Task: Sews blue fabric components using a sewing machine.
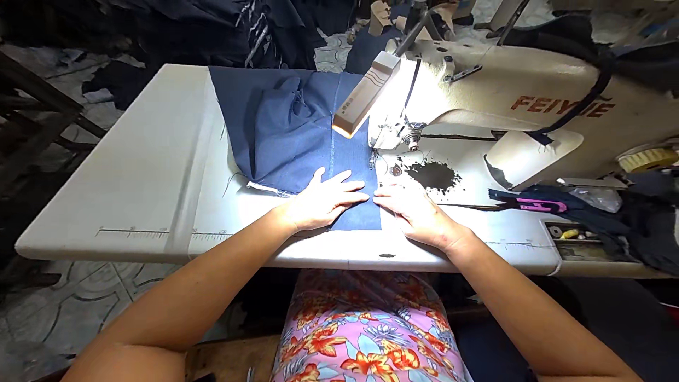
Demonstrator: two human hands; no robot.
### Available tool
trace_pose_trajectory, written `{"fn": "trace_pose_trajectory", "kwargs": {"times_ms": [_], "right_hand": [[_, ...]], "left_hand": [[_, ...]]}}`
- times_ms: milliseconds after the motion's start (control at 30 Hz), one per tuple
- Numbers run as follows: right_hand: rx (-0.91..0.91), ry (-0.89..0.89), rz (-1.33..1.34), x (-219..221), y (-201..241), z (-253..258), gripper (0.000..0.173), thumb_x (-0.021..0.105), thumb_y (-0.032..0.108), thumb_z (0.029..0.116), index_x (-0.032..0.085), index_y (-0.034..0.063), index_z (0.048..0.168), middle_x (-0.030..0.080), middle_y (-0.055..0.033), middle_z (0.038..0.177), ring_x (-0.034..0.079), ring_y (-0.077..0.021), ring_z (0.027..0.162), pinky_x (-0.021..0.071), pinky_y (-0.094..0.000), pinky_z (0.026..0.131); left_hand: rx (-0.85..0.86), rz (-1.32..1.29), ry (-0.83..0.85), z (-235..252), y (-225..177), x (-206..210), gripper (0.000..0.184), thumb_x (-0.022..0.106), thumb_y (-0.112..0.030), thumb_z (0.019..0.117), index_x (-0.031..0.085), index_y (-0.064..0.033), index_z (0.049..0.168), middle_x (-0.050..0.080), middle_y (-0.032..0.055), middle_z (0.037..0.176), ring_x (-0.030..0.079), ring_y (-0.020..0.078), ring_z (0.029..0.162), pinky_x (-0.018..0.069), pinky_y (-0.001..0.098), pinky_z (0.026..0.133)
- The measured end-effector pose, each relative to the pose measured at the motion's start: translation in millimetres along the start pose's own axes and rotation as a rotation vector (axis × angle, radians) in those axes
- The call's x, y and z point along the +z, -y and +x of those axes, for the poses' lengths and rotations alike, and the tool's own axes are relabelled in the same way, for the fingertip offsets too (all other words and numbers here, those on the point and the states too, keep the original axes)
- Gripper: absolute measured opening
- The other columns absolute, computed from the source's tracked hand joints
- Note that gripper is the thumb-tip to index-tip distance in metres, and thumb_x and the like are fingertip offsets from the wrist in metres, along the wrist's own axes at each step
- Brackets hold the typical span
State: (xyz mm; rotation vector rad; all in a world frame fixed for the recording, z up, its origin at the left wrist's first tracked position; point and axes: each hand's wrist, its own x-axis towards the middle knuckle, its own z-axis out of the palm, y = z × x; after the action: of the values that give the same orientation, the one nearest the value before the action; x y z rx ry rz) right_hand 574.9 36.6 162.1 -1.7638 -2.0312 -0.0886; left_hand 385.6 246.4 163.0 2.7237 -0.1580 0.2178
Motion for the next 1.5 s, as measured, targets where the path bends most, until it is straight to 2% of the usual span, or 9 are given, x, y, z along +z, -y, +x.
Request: {"fn": "trace_pose_trajectory", "kwargs": {"times_ms": [300, 433, 533, 633, 733, 833, 967, 1233, 1500], "right_hand": [[0.028, 0.039, 0.101, -3.2, -11.2, 8.5, 0.04, 0.049, 0.004, 0.0927, 0.076, 0.0055, 0.122, 0.07, -0.0104, 0.132, 0.062, -0.0309, 0.128, 0.0406, -0.0533, 0.112], [-0.001, 0.019, 0.083, -0.6, -23.0, 18.1, 0.04, 0.048, 0.0, 0.0892, 0.078, 0.0059, 0.116, 0.072, -0.0099, 0.128, 0.063, -0.0298, 0.125, 0.0431, -0.0515, 0.11], [0.022, 0.018, 0.092, -2.0, -25.8, 26.0, 0.037, 0.049, 0.0, 0.0923, 0.077, 0.0043, 0.117, 0.072, -0.0114, 0.127, 0.064, -0.0317, 0.123, 0.0436, -0.0534, 0.109], [0.082, 0.024, 0.085, -1.3, -26.7, 32.1, 0.035, 0.05, 0.003, 0.0965, 0.075, 0.0027, 0.121, 0.069, -0.0134, 0.133, 0.059, -0.0351, 0.13, 0.039, -0.0584, 0.113], [0.106, -0.018, 0.023, 4.3, -27.0, 34.8, 0.034, 0.051, 0.006, 0.0972, 0.075, 0.0058, 0.121, 0.068, -0.0139, 0.127, 0.059, -0.0347, 0.127, 0.0402, -0.0566, 0.112], [0.11, -0.048, -0.015, 3.0, -24.3, 35.9, 0.03, 0.056, 0.005, 0.0948, 0.078, 0.0108, 0.114, 0.069, -0.0133, 0.116, 0.058, -0.0351, 0.123, 0.0408, -0.0572, 0.109], [0.124, -0.048, 0.0, 3.6, -22.9, 36.9, 0.031, 0.056, 0.005, 0.0932, 0.079, 0.0109, 0.113, 0.07, -0.0134, 0.112, 0.06, -0.0355, 0.12, 0.0412, -0.0575, 0.108], [0.176, -0.07, -0.032, 6.8, -23.6, 35.7, 0.031, 0.053, 0.01, 0.0973, 0.077, 0.0108, 0.118, 0.069, -0.0165, 0.118, 0.058, -0.0372, 0.124, 0.0415, -0.0569, 0.109], [0.217, -0.025, -0.012, 8.2, -24.9, 34.6, 0.037, 0.049, 0.009, 0.0987, 0.073, 0.0141, 0.126, 0.067, -0.0155, 0.127, 0.057, -0.0352, 0.129, 0.0404, -0.0565, 0.111]], "left_hand": [[-0.005, -0.014, 0.008, 8.7, 12.1, -4.8, 0.045, 0.045, -0.014, 0.1033, 0.064, -0.0248, 0.142, 0.053, 0.0015, 0.154, 0.033, 0.0362, 0.152, 0.0106, 0.0824, 0.111], [-0.03, -0.031, 0.04, 18.5, 18.3, -12.7, 0.043, 0.046, -0.013, 0.1049, 0.064, -0.0254, 0.141, 0.053, 0.0011, 0.154, 0.032, 0.0355, 0.153, 0.0101, 0.0815, 0.112], [-0.068, -0.034, 0.068, 25.4, 21.9, -19.6, 0.041, 0.047, -0.013, 0.1061, 0.065, -0.0248, 0.141, 0.052, 0.0004, 0.155, 0.032, 0.0339, 0.153, 0.009, 0.0788, 0.115], [-0.068, -0.024, 0.052, 34.9, 35.2, -21.3, 0.041, 0.046, -0.014, 0.1059, 0.065, -0.0247, 0.141, 0.053, 0.0011, 0.155, 0.033, 0.0343, 0.153, 0.0096, 0.0793, 0.115], [-0.096, 0.035, 0.076, 43.4, 33.5, -28.1, 0.043, 0.048, -0.009, 0.1046, 0.065, -0.0254, 0.14, 0.052, 0.003, 0.156, 0.031, 0.0373, 0.153, 0.0114, 0.0801, 0.114], [-0.034, 0.082, -0.007, 39.1, 19.1, -17.5, 0.045, 0.054, -0.001, 0.0936, 0.072, -0.0203, 0.131, 0.059, 0.0078, 0.148, 0.041, 0.0412, 0.146, 0.0193, 0.0797, 0.112], [-0.058, 0.017, 0.0, 31.4, 16.8, -9.3, 0.043, 0.051, -0.006, 0.0998, 0.068, -0.0219, 0.136, 0.057, 0.0042, 0.15, 0.039, 0.0391, 0.148, 0.0204, 0.0775, 0.113], [-0.119, -0.016, 0.02, 58.8, 37.8, -24.4, 0.04, 0.046, -0.009, 0.1053, 0.068, -0.0188, 0.137, 0.056, 0.0067, 0.152, 0.038, 0.0399, 0.149, 0.0152, 0.0773, 0.115], [-0.122, 0.012, 0.034, 80.8, 68.9, -28.0, 0.04, 0.045, -0.013, 0.106, 0.068, -0.0231, 0.136, 0.06, 0.0062, 0.147, 0.04, 0.0369, 0.149, 0.0178, 0.0755, 0.115]]}}
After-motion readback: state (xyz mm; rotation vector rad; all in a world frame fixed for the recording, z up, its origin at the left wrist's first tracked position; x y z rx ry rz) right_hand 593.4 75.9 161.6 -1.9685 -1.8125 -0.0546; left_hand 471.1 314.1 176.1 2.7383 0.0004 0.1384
